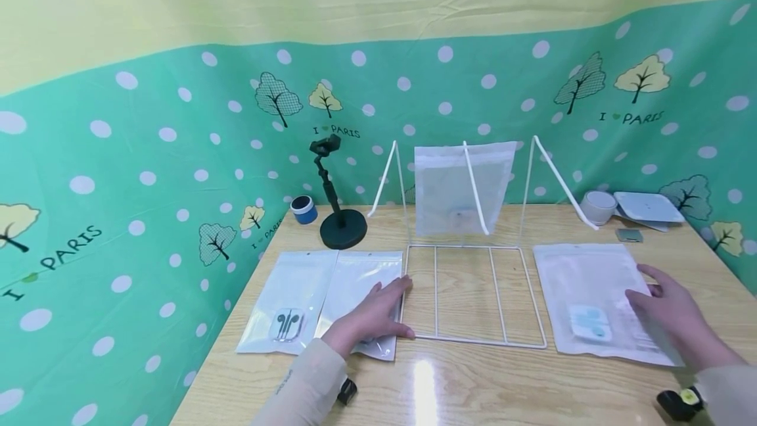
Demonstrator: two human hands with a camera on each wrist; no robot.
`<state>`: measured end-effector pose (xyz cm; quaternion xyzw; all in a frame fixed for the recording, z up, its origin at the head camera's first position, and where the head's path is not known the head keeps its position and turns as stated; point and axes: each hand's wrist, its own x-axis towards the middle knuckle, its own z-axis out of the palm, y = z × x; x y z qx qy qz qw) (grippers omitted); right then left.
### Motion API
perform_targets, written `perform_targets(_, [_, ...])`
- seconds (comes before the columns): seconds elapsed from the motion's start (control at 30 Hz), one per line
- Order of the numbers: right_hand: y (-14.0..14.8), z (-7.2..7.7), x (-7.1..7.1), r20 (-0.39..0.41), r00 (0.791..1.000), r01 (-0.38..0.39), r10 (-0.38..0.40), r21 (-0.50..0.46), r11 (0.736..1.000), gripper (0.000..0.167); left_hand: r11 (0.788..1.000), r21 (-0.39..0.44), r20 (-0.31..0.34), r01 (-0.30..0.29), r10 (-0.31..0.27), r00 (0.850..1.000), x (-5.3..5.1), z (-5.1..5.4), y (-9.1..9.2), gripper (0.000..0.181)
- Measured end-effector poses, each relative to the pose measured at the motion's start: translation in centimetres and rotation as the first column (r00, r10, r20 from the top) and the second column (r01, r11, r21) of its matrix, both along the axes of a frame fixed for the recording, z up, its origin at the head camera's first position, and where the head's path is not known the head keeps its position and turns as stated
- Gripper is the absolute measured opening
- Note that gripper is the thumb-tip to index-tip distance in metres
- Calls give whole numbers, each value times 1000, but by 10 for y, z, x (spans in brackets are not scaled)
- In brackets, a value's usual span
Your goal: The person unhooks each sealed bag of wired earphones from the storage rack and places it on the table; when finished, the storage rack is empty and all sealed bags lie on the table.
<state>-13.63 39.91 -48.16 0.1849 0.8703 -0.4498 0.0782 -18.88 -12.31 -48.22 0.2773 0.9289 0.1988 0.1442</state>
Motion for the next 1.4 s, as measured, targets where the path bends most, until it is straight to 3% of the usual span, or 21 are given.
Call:
perform_targets(0.2, [-7, 0, -7, 26, 999, -28, 26, 74, 997, 83, 1000, 1, -11, -1, 1, 1000, -1, -2, 0, 103])
perform_targets(0.4, [-13, 2, -8, 102, 994, -53, 37, 163, 985, 91, 1000, 0, -7, 0, 0, 1000, 0, -1, 0, 103])
perform_targets(0.63, [-20, 11, -9, 143, 987, -110, 74, 261, 959, 95, 1000, 4, -3, -9, 9, 1000, 0, -1, 0, 102])
perform_targets(0.8, [-25, 15, -11, 219, 974, -127, 59, 307, 943, 94, 1000, 3, -1, -8, 8, 1000, -1, -2, 0, 103])
perform_targets(0.87, [-26, 16, -11, 226, 972, -140, 61, 353, 925, 93, 1000, 3, 0, -8, 8, 1000, -1, -2, 0, 103])
perform_targets(0.97, [-27, 20, -12, 187, 978, -167, 92, 443, 881, 91, 1000, 0, 1, -11, 11, 1000, -1, -2, 0, 103])
perform_targets(1.1, [-38, 27, -13, -4, 982, -158, 189, 534, 831, 84, 1000, -5, -2, -12, 12, 1000, -1, -3, 1, 103])
perform_targets(1.2, [-56, 38, -17, -183, 948, -127, 262, 536, 834, 75, 1000, -6, -3, -8, 8, 1000, -1, -3, 1, 103])
perform_targets(1.3, [-79, 54, -23, -348, 877, -128, 330, 493, 861, 67, 1000, -8, -5, -5, 5, 1000, -1, -3, 0, 103])
perform_targets(1.4, [-100, 71, -30, -462, 801, -184, 382, 417, 890, 63, 1000, -7, -10, -4, 3, 1000, -2, -4, 1, 102])
